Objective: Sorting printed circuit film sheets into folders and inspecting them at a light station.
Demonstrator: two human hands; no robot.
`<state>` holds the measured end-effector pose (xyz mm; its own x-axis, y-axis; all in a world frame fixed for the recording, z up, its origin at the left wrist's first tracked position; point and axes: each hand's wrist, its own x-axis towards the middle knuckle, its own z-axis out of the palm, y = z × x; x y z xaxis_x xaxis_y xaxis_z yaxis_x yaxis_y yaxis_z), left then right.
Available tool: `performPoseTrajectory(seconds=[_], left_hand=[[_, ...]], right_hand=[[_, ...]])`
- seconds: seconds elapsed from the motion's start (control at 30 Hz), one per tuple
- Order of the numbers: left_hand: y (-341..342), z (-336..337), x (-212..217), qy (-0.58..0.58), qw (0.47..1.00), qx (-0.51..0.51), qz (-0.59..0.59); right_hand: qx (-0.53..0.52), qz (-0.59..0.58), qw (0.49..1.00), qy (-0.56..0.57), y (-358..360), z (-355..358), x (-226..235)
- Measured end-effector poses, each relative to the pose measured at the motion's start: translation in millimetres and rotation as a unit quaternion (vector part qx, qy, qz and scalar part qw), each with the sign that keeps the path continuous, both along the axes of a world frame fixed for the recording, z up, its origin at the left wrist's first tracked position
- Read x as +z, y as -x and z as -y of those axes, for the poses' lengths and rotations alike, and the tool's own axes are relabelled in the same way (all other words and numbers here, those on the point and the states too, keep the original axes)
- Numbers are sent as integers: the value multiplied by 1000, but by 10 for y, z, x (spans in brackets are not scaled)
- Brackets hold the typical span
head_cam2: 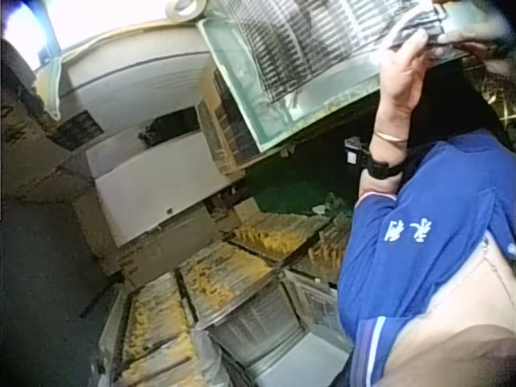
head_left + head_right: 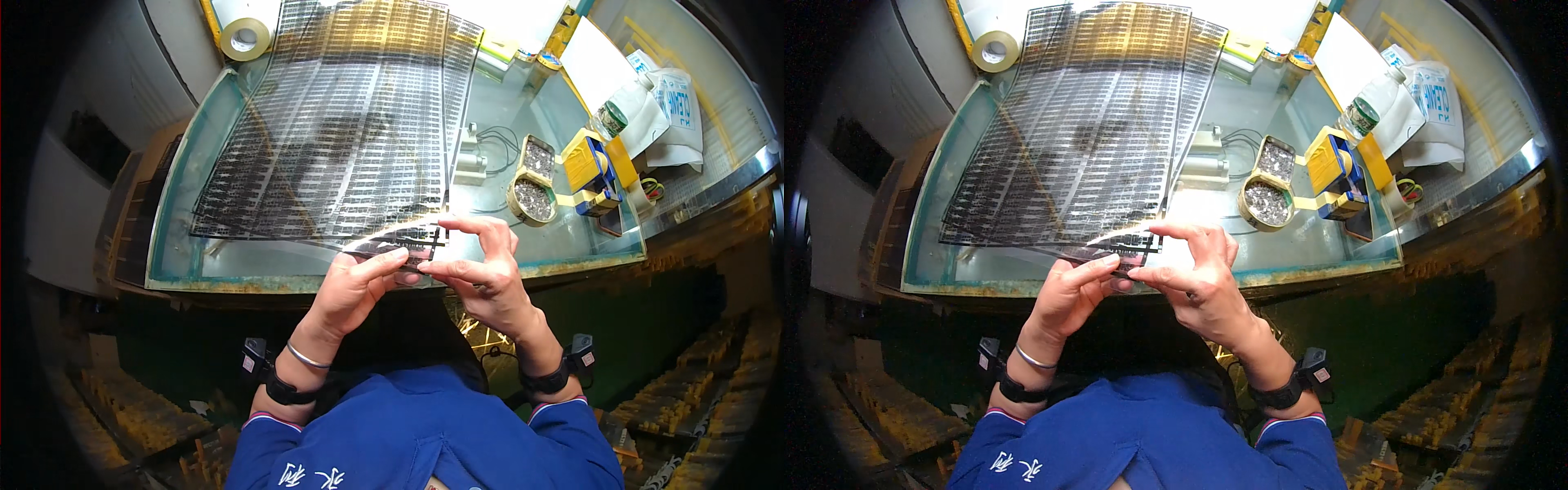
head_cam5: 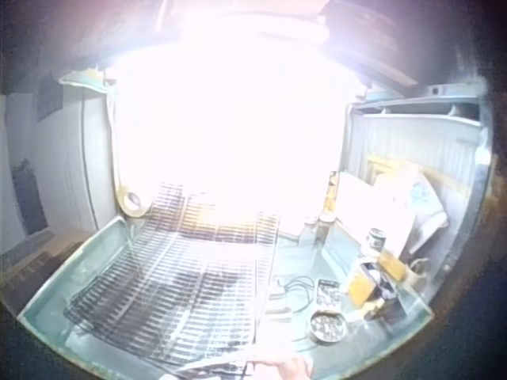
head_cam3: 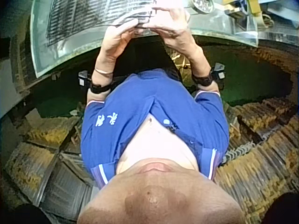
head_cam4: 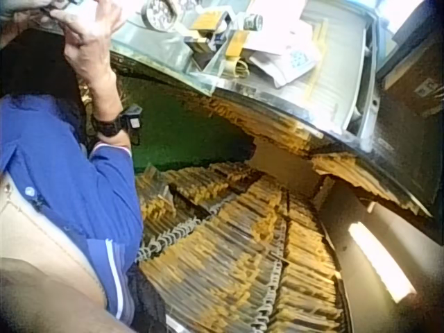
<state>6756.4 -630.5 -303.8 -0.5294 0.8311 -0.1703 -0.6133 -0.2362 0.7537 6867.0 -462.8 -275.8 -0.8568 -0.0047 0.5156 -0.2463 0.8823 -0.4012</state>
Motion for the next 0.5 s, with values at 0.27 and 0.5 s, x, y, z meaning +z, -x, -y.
performPoseTrajectory(seconds=[0.27, 0.5], left_hand=[[21, -8, 22, -8, 1000, 1, -9], [-11, 0, 43, 21, 999, 48, -8]], right_hand=[[-6, -43, 999, 33, 31, -10, -71], [36, -121, 992, 21, 130, -11, -248]])
